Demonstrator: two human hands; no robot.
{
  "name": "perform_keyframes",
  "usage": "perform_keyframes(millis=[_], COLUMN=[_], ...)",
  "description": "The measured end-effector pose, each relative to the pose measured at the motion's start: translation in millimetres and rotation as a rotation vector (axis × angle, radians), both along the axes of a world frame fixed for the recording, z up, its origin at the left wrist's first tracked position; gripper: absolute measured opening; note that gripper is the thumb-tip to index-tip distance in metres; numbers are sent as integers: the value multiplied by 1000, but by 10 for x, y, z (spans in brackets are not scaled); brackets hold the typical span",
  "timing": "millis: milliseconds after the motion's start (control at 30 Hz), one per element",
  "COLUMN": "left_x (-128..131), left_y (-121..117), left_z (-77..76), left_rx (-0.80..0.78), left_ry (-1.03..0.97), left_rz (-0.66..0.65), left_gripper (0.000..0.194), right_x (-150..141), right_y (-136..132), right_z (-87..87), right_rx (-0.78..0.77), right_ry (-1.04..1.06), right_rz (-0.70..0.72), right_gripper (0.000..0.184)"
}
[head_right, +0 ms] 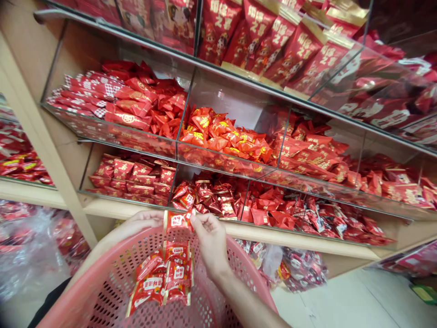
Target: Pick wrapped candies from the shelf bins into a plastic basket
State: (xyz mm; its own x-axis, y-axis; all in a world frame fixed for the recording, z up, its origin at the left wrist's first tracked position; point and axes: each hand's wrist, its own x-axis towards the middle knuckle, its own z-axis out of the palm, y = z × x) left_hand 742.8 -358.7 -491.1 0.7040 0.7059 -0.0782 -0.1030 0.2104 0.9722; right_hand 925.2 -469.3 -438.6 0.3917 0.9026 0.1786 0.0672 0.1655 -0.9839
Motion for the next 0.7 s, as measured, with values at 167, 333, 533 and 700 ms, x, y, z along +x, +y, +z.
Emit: perform_keyframes(millis=[167,333,533,700], left_x=[4,-17,-23,-27], left_y=[-78,-78,-34,-21], left_z=[109,107,107,82], left_rx=[8,18,80,115], left_ry=[-77,-61,-48,-46], left_rz=[-24,9,-10,-25], left_gripper=[22,18,15,15], right_x=[-75,-102,-117,-134], right_y=[-57,-62,-78,-92], right_z=[-206,-250,-279,-230], right_rx=[-71,-55,-86,-108], right_ry=[80,62,91,87], right_rz=[58,90,118,124], right_gripper=[23,21,19,20])
